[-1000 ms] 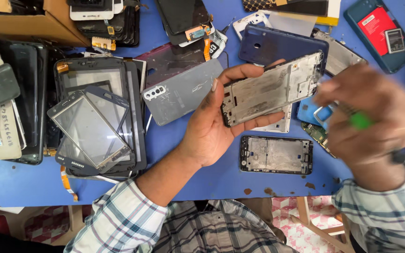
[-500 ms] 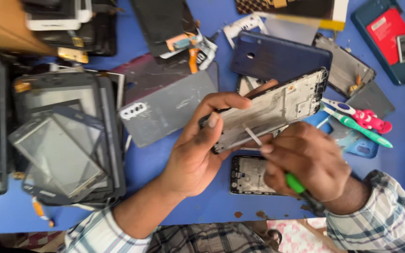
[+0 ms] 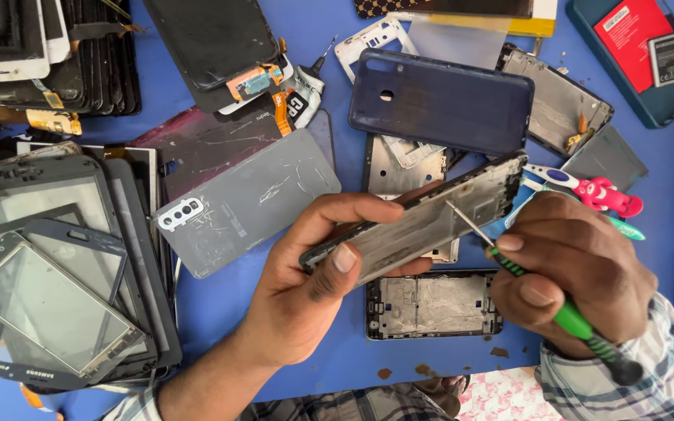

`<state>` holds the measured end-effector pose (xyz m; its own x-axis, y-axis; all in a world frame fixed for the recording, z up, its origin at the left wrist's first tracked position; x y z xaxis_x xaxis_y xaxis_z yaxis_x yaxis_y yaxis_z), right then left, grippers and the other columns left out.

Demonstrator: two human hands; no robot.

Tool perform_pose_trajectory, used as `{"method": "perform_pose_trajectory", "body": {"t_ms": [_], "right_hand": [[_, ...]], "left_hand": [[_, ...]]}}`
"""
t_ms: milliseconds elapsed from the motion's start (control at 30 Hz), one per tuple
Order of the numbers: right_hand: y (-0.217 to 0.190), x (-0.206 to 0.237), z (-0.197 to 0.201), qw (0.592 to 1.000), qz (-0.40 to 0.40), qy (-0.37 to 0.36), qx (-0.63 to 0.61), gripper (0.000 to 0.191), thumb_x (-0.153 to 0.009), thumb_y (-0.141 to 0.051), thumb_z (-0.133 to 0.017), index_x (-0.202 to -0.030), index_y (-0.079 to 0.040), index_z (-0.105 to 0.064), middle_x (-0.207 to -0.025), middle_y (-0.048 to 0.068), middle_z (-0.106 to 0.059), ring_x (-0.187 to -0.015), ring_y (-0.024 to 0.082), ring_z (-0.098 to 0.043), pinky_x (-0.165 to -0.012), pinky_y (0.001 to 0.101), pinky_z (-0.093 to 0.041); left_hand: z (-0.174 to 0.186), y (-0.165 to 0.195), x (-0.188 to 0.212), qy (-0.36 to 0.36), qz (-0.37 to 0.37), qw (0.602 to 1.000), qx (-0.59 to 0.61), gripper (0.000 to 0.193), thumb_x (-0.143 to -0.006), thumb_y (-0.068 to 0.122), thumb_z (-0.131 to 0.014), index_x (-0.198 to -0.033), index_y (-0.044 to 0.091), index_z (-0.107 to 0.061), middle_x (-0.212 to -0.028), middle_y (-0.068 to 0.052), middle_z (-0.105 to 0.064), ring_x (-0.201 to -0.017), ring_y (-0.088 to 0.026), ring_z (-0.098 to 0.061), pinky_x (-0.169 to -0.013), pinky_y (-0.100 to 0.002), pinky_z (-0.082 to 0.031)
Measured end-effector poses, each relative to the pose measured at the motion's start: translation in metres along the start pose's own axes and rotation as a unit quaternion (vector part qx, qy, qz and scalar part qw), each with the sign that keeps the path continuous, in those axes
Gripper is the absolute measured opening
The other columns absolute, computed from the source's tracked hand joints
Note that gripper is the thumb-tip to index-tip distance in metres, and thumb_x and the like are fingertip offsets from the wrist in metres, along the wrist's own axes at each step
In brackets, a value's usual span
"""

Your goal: The person works at a cluttered repair bench covered with phone housings and parts. They pick up a phone midframe, hold it in one hand, and use a screwdriver to pry and scrape inside the frame, then handle the blue back cover and press it onto the frame, continuing to work the seam with the screwdriver.

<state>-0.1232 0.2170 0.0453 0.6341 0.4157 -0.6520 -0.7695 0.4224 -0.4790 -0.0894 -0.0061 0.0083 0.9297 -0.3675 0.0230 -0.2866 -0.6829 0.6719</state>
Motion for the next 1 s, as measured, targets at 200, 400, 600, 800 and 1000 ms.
{"method": "perform_pose_trajectory", "body": {"t_ms": [200, 400, 600, 800, 1000], "right_hand": [[-0.002, 0.001, 0.001, 0.999, -0.034, -0.007, 0.002, 0.022, -0.114, -0.019, -0.053, -0.111, 0.002, -0.046, -0.089, 0.013, -0.065, -0.071, 0.024, -0.070, -0.064, 0.0338, -0.058], [0.004, 0.003, -0.001, 1.000, -0.021, 0.001, -0.008, 0.028, -0.112, -0.027, -0.054, -0.107, 0.001, -0.050, -0.088, 0.012, -0.067, -0.071, 0.025, -0.071, -0.065, 0.0351, -0.060], [0.000, -0.002, 0.001, 0.996, -0.010, -0.092, -0.011, 0.022, -0.109, -0.017, -0.061, -0.109, 0.001, -0.050, -0.090, 0.015, -0.069, -0.077, 0.026, -0.070, -0.066, 0.0365, -0.058], [-0.005, -0.007, 0.000, 0.995, -0.007, -0.098, -0.034, 0.017, -0.105, -0.009, -0.064, -0.109, 0.001, -0.050, -0.092, 0.017, -0.069, -0.077, 0.027, -0.070, -0.067, 0.0363, -0.058], [-0.002, -0.002, -0.011, 0.999, 0.011, -0.039, -0.019, 0.019, -0.101, -0.008, -0.068, -0.103, 0.000, -0.051, -0.088, 0.014, -0.070, -0.071, 0.024, -0.071, -0.059, 0.0344, -0.056]], "left_hand": [[0.001, 0.002, -0.001, 0.034, 0.022, 0.999, -0.020, 0.064, -0.110, 0.038, -0.054, -0.154, -0.005, -0.040, -0.154, -0.019, -0.052, -0.135, -0.032, -0.061, -0.112, -0.051, -0.058], [-0.001, 0.004, -0.003, 0.028, 0.022, 0.999, -0.034, 0.065, -0.111, 0.040, -0.055, -0.155, -0.007, -0.044, -0.154, -0.022, -0.053, -0.135, -0.034, -0.062, -0.113, -0.052, -0.059], [0.003, 0.002, -0.005, 0.044, 0.016, 0.998, -0.035, 0.064, -0.111, 0.038, -0.054, -0.152, -0.009, -0.045, -0.151, -0.024, -0.056, -0.130, -0.036, -0.065, -0.107, -0.054, -0.061], [0.004, 0.001, -0.005, 0.060, 0.016, 0.998, -0.033, 0.064, -0.110, 0.038, -0.055, -0.152, -0.009, -0.046, -0.147, -0.025, -0.058, -0.126, -0.036, -0.067, -0.104, -0.053, -0.062], [0.004, 0.001, -0.006, 0.068, 0.013, 0.998, -0.008, 0.063, -0.108, 0.037, -0.057, -0.150, -0.009, -0.047, -0.142, -0.024, -0.060, -0.124, -0.035, -0.067, -0.101, -0.052, -0.062]]}}
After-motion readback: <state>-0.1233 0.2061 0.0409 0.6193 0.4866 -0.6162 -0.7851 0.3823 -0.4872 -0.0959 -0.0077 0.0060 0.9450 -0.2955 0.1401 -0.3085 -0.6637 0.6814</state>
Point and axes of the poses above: each hand's wrist, its own x-axis away from the middle knuckle, its own z-axis out of the back of the hand, y = z × x, the point moved 3 cm from there along -x, towards the middle knuckle
